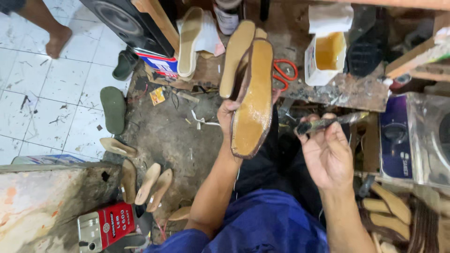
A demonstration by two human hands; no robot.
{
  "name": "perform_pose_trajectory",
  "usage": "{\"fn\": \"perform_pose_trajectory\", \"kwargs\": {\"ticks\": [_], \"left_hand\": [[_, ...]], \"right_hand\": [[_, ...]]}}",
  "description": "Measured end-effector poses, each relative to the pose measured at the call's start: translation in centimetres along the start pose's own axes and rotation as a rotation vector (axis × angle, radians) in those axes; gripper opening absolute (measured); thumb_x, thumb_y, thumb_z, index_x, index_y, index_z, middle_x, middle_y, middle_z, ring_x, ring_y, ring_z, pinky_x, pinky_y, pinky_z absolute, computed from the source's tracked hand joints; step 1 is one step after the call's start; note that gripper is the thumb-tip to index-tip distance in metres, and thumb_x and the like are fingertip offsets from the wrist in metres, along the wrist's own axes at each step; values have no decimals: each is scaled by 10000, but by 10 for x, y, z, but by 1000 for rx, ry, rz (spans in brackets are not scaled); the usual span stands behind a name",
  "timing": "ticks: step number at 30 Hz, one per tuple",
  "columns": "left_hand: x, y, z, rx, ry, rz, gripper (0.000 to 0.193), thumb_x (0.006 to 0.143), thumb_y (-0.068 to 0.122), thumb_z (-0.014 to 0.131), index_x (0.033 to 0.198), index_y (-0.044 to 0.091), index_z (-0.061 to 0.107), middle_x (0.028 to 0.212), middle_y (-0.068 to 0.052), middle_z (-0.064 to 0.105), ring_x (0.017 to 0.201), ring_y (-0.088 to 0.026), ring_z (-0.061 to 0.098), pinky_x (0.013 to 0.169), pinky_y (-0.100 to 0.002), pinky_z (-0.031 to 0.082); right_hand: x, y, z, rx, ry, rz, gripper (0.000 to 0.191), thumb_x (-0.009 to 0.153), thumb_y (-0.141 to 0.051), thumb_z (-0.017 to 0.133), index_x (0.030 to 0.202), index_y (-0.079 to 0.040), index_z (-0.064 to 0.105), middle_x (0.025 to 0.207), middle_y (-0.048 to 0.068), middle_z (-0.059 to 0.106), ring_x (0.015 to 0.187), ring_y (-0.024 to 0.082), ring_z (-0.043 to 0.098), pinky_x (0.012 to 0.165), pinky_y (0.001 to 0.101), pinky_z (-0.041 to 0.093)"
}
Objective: The person sits on the floor of a shoe workshop and uses a brush to apply glue from a container onto the underside of shoe insoles, brushing the liquid across each insole surface and setting treated insoles on the workbench.
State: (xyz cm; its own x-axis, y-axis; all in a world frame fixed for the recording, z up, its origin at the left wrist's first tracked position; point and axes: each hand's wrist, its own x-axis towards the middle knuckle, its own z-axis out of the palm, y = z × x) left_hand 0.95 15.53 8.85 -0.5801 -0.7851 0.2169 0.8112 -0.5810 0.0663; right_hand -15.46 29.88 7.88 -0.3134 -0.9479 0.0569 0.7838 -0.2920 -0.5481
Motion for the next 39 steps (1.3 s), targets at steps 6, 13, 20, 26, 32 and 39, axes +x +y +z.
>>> {"fn": "perform_pose_trajectory", "kwargs": {"ticks": [6, 13, 20, 26, 32, 39], "left_hand": [[-3, 6, -14, -27, -36, -140, 879, 879, 151, 466, 1731, 69, 266, 1574, -242, 496, 1346, -393, 586, 1135, -470, 502], [1, -15, -43, -35, -94, -246, 864, 861, 121, 462, 1702, 37, 280, 1592, -224, 466, 1398, -357, 541, 1216, -442, 422], [-4, -13, -43, 218, 135, -361, 765, 1015, 349, 537, 1679, 38, 317, 1642, -119, 398, 1449, -251, 463, 1240, -408, 332], [-43, -7, -16, 482, 235, -338, 672, 1001, 283, 567, 1587, -3, 406, 1466, -145, 554, 1277, -240, 592, 1076, -437, 484], [-44, -35, -15, 678, 357, -205, 505, 929, 2, 595, 1427, -34, 515, 1184, -129, 666, 1037, -240, 682, 941, -416, 583], [-41, 4, 25, 638, 275, 77, 436, 895, -61, 557, 1328, -113, 532, 1179, -171, 701, 1029, -251, 719, 933, -431, 610]], "right_hand": [[13, 13, -9, 159, -7, 98, 235, 1091, -347, 647, 1242, -174, 697, 1358, 101, 651, 1370, 326, 539, 1241, 525, 321], [22, 34, -32, 208, -26, 207, 285, 993, -377, 644, 1209, -200, 701, 1435, 119, 634, 1407, 304, 492, 1230, 497, 226], [31, 45, -50, 329, 0, 170, 300, 1095, -321, 613, 1330, -141, 665, 1443, 68, 611, 1452, 294, 466, 1231, 570, 239], [38, 9, -25, 11, 69, 58, 434, 990, -344, 631, 1372, -138, 629, 1504, 37, 577, 1466, 262, 434, 1223, 567, 228], [42, -11, -7, 30, -40, -11, 300, 1088, -293, 645, 1339, -130, 643, 1514, 31, 532, 1552, 241, 378, 1335, 565, 171], [35, -33, -10, -23, -245, -105, 214, 1040, -367, 697, 1236, -290, 737, 1761, 144, 355, 1609, 371, 321, 1250, 603, 145]]}}
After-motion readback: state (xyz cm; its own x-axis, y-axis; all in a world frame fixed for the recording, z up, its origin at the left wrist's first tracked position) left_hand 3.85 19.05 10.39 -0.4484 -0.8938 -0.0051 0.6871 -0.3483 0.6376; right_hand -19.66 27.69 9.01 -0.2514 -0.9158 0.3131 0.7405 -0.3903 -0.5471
